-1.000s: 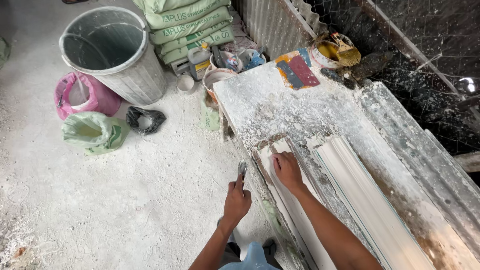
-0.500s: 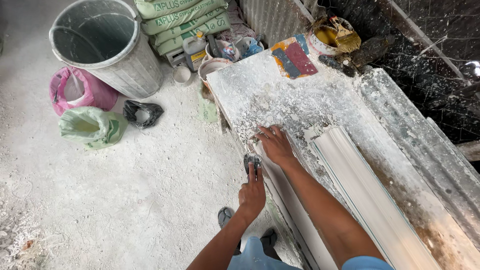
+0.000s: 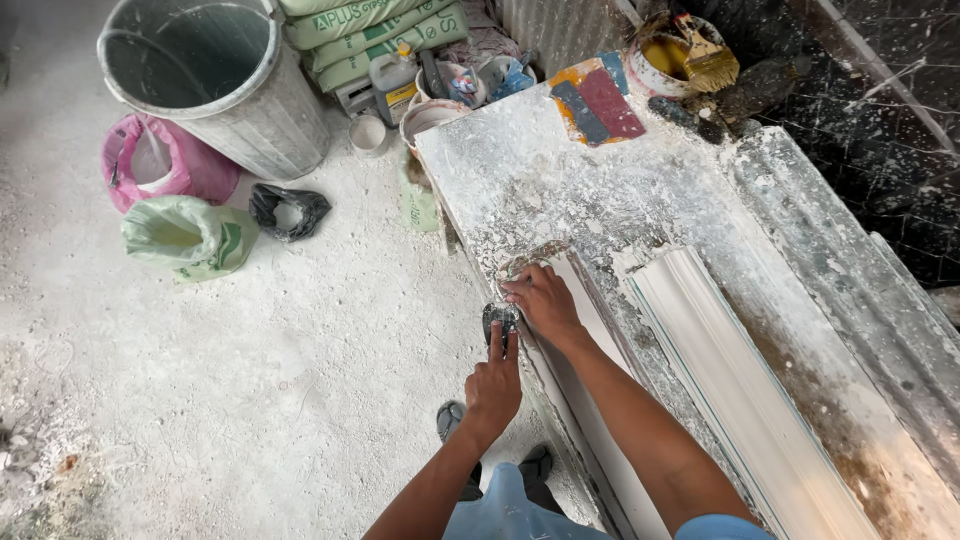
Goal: The person uses a handheld scraper to smooth the surface of a long white plaster mold lying on a workbench. The person repeatedly scrapes along the length of the mold, then flips it over and continues smoothing the other side.
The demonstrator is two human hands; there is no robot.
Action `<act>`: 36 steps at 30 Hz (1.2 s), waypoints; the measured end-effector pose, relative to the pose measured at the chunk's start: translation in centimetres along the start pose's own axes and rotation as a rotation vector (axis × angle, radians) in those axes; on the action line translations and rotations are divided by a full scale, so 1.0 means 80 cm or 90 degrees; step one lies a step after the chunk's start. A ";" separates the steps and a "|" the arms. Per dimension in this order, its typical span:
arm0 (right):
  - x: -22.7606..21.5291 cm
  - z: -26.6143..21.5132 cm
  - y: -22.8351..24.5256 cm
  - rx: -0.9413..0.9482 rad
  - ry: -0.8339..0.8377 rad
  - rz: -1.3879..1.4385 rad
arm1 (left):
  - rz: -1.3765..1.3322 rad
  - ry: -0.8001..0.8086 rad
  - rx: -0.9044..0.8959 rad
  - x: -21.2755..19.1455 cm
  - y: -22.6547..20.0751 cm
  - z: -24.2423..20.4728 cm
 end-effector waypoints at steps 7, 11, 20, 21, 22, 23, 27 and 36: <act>0.040 0.005 -0.033 0.011 -0.069 0.062 | 0.042 0.026 -0.012 0.004 -0.001 0.001; 0.064 0.003 -0.066 0.040 -0.093 0.114 | 0.045 -0.001 0.000 0.006 -0.004 0.012; 0.043 -0.012 -0.081 0.159 0.002 0.295 | 0.003 -0.042 -0.002 0.013 -0.004 0.027; 0.035 -0.011 -0.077 0.176 0.013 0.312 | -0.005 -0.055 -0.005 0.009 -0.004 0.028; 0.026 -0.010 -0.072 0.193 0.025 0.329 | -0.005 -0.055 -0.001 0.007 -0.006 0.031; 0.018 -0.005 -0.068 0.196 0.043 0.299 | -0.005 -0.055 0.003 0.003 -0.007 0.036; 0.005 0.001 -0.038 0.201 0.058 0.263 | -0.027 -0.114 -0.015 0.002 -0.004 0.037; -0.015 0.044 -0.015 -0.009 0.066 -0.089 | 0.080 -0.095 -0.014 0.001 0.015 0.061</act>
Point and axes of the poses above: each hand's wrist, its own z-axis towards the middle knuckle, its own x-axis out of the palm, y = z × x, the point moved 3 cm from there along z, towards the middle knuckle
